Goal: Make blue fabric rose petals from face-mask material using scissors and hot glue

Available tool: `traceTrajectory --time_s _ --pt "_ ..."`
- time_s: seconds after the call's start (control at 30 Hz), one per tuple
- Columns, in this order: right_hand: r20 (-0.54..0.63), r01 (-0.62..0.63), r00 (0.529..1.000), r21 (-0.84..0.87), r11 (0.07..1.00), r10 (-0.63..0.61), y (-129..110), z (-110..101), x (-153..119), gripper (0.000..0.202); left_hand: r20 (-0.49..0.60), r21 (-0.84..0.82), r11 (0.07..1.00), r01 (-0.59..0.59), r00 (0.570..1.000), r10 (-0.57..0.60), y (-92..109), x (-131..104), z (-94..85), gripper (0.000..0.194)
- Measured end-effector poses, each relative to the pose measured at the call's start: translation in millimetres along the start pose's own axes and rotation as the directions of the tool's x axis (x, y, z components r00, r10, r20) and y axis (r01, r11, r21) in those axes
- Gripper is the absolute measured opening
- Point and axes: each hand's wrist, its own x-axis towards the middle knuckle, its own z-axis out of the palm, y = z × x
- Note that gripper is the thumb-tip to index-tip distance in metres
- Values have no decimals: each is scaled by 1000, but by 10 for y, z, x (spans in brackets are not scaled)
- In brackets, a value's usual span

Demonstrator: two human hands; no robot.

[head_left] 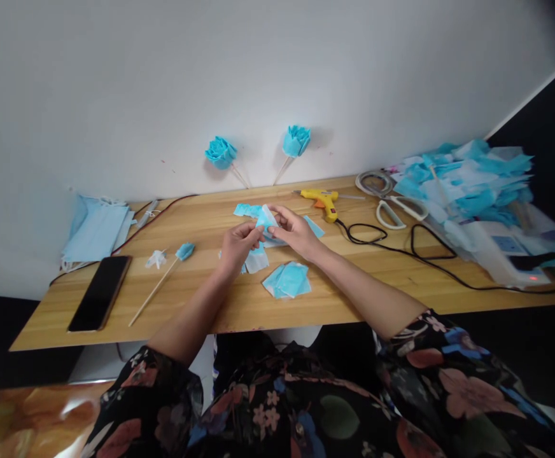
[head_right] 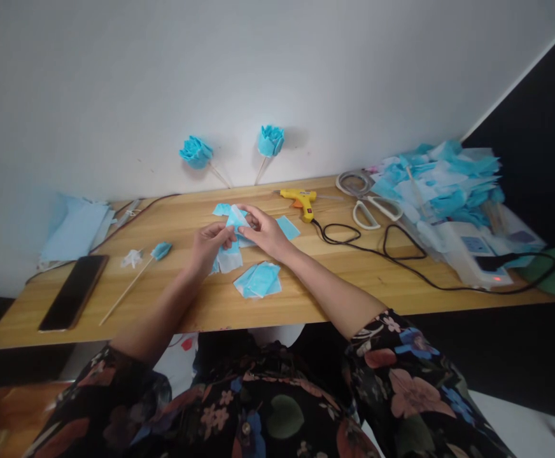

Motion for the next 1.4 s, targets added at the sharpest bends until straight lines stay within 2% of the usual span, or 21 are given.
traceTrajectory --time_s 0.27,0.7,0.87,1.13,1.4 --pt "0 16 1000 76 997 -16 -93 28 -25 62 -23 -10 1000 -12 1000 12 8 -16 -12 33" --pt "-54 31 998 41 999 -29 -177 38 -50 57 34 17 1000 -2 999 1 20 -62 19 36" --pt "-44 50 998 17 999 -49 -180 40 -48 56 8 -9 1000 -25 1000 25 -10 -54 20 33" --pt "-2 34 999 2 999 -34 -200 46 -67 54 -42 -23 1000 -2 999 1 23 -67 26 28" --pt "-10 26 1000 -22 999 -26 -228 53 -82 56 -22 -28 1000 8 1000 -9 15 -76 38 29"
